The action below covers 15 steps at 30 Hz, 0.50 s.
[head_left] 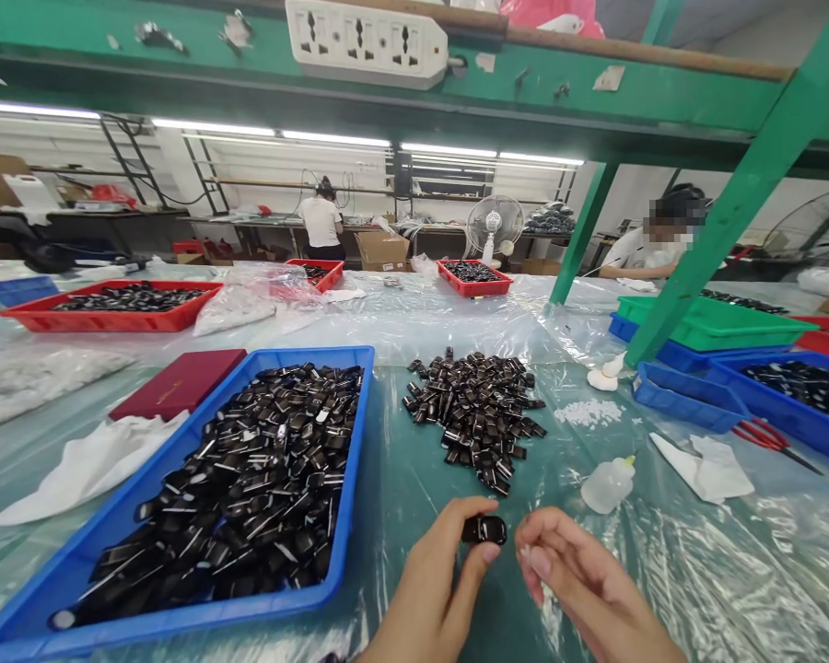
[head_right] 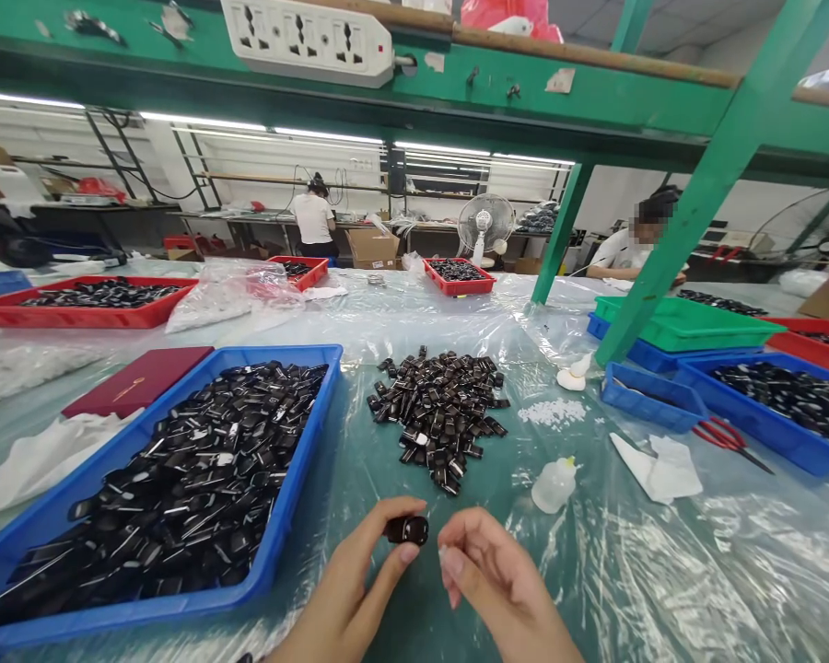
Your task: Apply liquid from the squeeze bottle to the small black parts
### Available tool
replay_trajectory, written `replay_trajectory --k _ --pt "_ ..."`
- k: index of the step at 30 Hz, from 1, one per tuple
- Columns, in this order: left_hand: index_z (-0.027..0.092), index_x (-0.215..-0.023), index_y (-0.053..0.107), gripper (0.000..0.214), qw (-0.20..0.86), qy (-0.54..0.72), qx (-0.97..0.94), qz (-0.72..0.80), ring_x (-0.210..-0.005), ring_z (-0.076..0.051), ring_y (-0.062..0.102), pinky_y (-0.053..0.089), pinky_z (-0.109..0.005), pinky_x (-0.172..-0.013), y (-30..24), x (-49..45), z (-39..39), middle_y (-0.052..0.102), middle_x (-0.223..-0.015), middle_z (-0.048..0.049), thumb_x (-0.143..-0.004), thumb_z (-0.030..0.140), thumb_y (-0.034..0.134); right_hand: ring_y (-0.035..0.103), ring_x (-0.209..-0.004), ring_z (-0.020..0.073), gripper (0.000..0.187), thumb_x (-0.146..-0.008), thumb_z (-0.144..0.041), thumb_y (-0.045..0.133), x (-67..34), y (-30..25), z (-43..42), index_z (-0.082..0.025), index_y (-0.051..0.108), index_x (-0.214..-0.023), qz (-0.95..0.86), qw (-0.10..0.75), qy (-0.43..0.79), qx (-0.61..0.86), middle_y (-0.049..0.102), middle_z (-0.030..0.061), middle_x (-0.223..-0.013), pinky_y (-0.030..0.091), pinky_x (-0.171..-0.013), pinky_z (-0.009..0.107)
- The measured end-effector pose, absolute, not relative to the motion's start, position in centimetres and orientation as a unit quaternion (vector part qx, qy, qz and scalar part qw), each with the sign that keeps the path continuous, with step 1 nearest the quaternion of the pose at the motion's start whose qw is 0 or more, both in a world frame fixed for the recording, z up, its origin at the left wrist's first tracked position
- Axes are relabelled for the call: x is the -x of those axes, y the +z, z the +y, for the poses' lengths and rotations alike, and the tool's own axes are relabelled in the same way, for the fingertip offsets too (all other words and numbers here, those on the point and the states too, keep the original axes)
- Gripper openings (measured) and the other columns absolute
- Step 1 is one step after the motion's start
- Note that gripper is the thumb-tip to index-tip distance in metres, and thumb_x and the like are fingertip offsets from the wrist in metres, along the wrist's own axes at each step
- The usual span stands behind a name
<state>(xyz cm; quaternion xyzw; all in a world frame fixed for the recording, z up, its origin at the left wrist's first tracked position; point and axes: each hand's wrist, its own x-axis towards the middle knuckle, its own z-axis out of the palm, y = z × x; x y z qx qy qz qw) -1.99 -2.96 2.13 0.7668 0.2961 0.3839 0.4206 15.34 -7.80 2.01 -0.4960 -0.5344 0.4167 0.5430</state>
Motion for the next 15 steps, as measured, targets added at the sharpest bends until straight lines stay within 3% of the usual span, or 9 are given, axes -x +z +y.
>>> replay_trajectory --k 3,10,15 --pt "0.024 -0.122 0.052 0.023 0.394 0.391 -0.788 0.266 -0.094 -0.02 0.065 0.052 -0.03 -0.084 2.0 1.9 -3.0 0.066 -0.105 -0.0046 -0.101 0.018 0.047 0.051 -0.066 0.0125 0.026 -0.083 -0.049 0.073 -14.4 3.3 -8.2 -0.023 0.07 -0.082 -0.378 0.596 0.558 0.436 0.054 -0.0009 -0.074 0.042 -0.063 0.023" --pt "0.022 -0.122 0.051 0.021 0.322 0.401 -0.831 0.212 -0.091 -0.018 0.065 0.054 -0.026 -0.081 2.1 2.1 -2.7 0.066 -0.103 -0.0053 -0.103 0.017 0.045 0.05 -0.062 0.0097 0.028 -0.075 -0.044 0.084 -13.4 3.8 -8.0 -0.02 0.069 -0.079 -0.291 0.623 0.612 0.391 0.054 -0.0028 -0.069 0.041 -0.061 0.022" --pt "0.015 -0.116 0.052 0.026 0.105 0.442 -0.876 0.163 -0.081 -0.017 0.068 0.056 -0.023 -0.072 2.4 1.6 -2.3 0.07 -0.092 -0.0084 -0.109 0.025 0.03 0.061 -0.064 0.0129 0.035 -0.066 -0.042 0.09 -13.0 2.8 -8.1 -0.021 0.064 -0.077 -0.239 0.616 0.666 0.348 0.06 -0.0017 -0.07 0.046 -0.061 0.025"
